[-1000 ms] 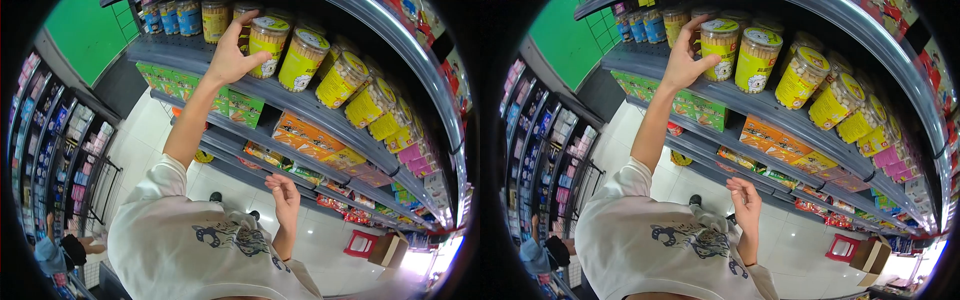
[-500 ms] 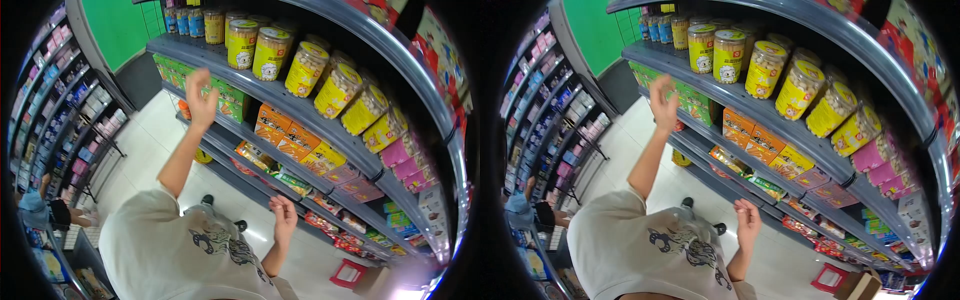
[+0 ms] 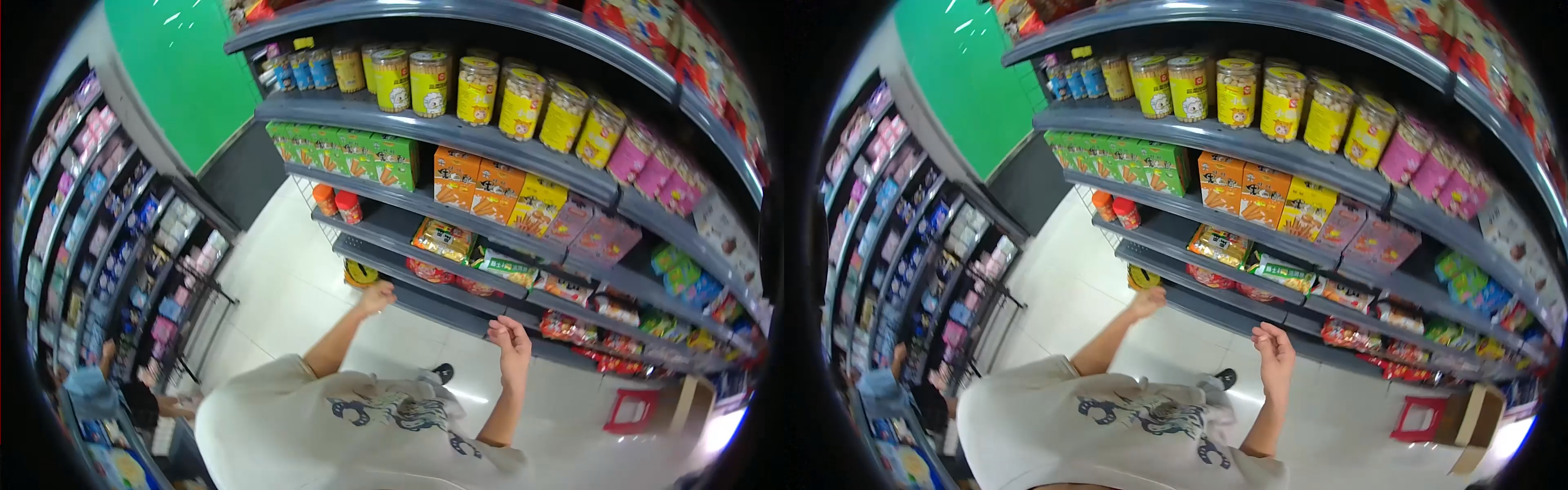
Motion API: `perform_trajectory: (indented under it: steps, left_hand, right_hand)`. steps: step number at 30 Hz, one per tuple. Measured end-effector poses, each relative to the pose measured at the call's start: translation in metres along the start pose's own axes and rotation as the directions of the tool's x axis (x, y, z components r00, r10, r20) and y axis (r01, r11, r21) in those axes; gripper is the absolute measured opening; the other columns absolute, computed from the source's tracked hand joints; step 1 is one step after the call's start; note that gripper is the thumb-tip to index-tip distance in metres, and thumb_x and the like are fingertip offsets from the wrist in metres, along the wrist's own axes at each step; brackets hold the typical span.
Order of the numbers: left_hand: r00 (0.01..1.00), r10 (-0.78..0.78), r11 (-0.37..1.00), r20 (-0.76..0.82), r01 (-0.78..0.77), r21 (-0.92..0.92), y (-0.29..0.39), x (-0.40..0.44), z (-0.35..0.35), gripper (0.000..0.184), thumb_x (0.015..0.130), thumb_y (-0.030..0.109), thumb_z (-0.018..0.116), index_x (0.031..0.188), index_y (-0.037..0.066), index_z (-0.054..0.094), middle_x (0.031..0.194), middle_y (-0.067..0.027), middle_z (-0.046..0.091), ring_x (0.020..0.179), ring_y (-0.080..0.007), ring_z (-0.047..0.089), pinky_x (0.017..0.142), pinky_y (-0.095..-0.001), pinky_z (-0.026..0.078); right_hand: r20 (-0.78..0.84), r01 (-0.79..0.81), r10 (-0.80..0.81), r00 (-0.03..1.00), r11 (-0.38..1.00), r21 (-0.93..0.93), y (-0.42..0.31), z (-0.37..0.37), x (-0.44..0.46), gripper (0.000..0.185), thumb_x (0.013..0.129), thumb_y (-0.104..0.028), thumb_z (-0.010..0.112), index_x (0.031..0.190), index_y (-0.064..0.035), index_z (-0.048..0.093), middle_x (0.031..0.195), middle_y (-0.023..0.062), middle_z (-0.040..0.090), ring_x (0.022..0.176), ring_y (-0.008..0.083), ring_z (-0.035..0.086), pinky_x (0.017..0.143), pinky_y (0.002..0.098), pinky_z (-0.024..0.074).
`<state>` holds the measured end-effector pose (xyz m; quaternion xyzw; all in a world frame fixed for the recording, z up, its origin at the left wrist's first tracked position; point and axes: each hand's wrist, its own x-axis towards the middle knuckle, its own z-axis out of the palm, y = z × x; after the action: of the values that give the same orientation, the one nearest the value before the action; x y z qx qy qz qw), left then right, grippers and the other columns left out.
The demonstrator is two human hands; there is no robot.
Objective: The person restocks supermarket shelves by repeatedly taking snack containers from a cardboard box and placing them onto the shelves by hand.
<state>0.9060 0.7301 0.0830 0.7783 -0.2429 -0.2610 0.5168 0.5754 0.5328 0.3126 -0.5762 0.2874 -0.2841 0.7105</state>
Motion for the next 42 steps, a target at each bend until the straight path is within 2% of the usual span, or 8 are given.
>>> perform_trajectory:
  steps: [1,2,3,5,16,30,36,42]
  left_hand:
    - [0.999,-0.046,0.998,0.004,0.046,0.04,-0.023,-0.013,0.011,0.041,0.078,0.024,0.07,0.111,0.004,0.059,0.093,-0.0091,0.065,0.085,-0.0179,0.062,0.077,-0.0304,0.051]
    - [0.966,0.246,0.809,0.073,-0.247,0.533,-0.08,-0.019,0.021,0.033,0.083,0.033,0.062,0.101,0.005,0.062,0.087,-0.0113,0.066,0.079,-0.0216,0.063,0.072,-0.0345,0.052]
    - [0.915,-0.351,0.87,0.197,0.241,0.431,-0.076,-0.042,0.023,0.031,0.084,0.037,0.056,0.087,0.006,0.062,0.077,-0.0112,0.064,0.07,-0.0237,0.062,0.061,-0.0378,0.052]
    - [0.721,-0.636,0.765,0.276,0.637,0.099,-0.149,-0.102,0.029,0.011,0.083,0.02,0.062,0.076,0.012,0.059,0.06,-0.0027,0.05,0.046,-0.0137,0.047,0.04,-0.0302,0.039]
    - [0.347,-0.938,0.346,0.015,0.937,-0.049,-0.26,-0.388,-0.049,0.02,0.079,0.02,0.066,0.088,0.002,0.064,0.076,-0.0114,0.062,0.065,-0.0251,0.061,0.056,-0.0394,0.053]
    - [0.741,-0.654,0.739,0.149,0.584,0.336,-0.142,-0.246,0.045,0.013,0.079,0.015,0.061,0.088,0.007,0.064,0.08,-0.006,0.061,0.068,-0.017,0.058,0.055,-0.0333,0.049]
    - [0.699,-0.628,0.749,0.341,0.424,0.51,-0.069,-0.251,0.2,0.012,0.079,0.013,0.06,0.089,0.01,0.065,0.078,-0.0038,0.06,0.064,-0.0167,0.057,0.051,-0.0329,0.046]
    - [0.551,-0.57,0.772,0.609,0.106,0.627,-0.009,-0.311,0.358,0.011,0.079,0.016,0.062,0.088,0.009,0.064,0.073,-0.0023,0.058,0.062,-0.0145,0.055,0.049,-0.0308,0.044]
  right_hand:
    - [-0.002,-0.033,0.033,0.999,0.999,0.004,0.006,0.009,-0.011,0.025,0.093,-0.011,0.055,0.115,0.0016,0.057,0.104,0.0123,0.066,0.093,0.0162,0.062,0.083,0.0285,0.0486]
    - [0.001,-0.065,0.065,0.998,0.998,-0.004,0.011,0.016,-0.02,0.025,0.093,-0.011,0.055,0.115,0.0013,0.057,0.103,0.0121,0.066,0.092,0.016,0.062,0.082,0.0281,0.0485]
    - [0.021,-0.063,0.063,0.998,0.998,0.011,0.02,0.027,-0.032,0.024,0.092,-0.009,0.055,0.115,-0.0003,0.058,0.102,0.0101,0.066,0.091,0.0143,0.061,0.082,0.0274,0.0483]
    - [0.135,-0.012,0.018,0.991,0.999,-0.04,0.047,0.049,-0.057,0.024,0.092,-0.008,0.055,0.114,-0.0011,0.058,0.102,0.0089,0.066,0.091,0.0132,0.061,0.082,0.0274,0.0483]
    - [0.363,-0.376,0.367,0.856,0.925,-0.051,0.056,0.1,-0.176,0.026,0.095,-0.012,0.052,0.118,0.0009,0.056,0.107,0.0112,0.065,0.097,0.0172,0.061,0.086,0.0308,0.0499]
    - [0.284,-0.061,0.116,0.952,0.979,-0.194,0.003,0.028,-0.221,0.03,0.092,-0.01,0.056,0.12,-0.0017,0.056,0.107,0.0085,0.065,0.097,0.0128,0.06,0.085,0.026,0.0476]
    - [-0.049,-0.205,0.214,0.976,0.969,0.141,0.022,-0.12,-0.327,0.031,0.092,-0.016,0.055,0.119,0.0002,0.057,0.107,0.0088,0.065,0.096,0.0144,0.061,0.087,0.0276,0.0474]
    - [-0.597,0.061,0.224,0.771,0.906,0.419,0.035,-0.252,-0.444,0.034,0.095,-0.023,0.051,0.12,-0.0004,0.054,0.107,0.0104,0.064,0.094,0.0166,0.061,0.084,0.0296,0.049]
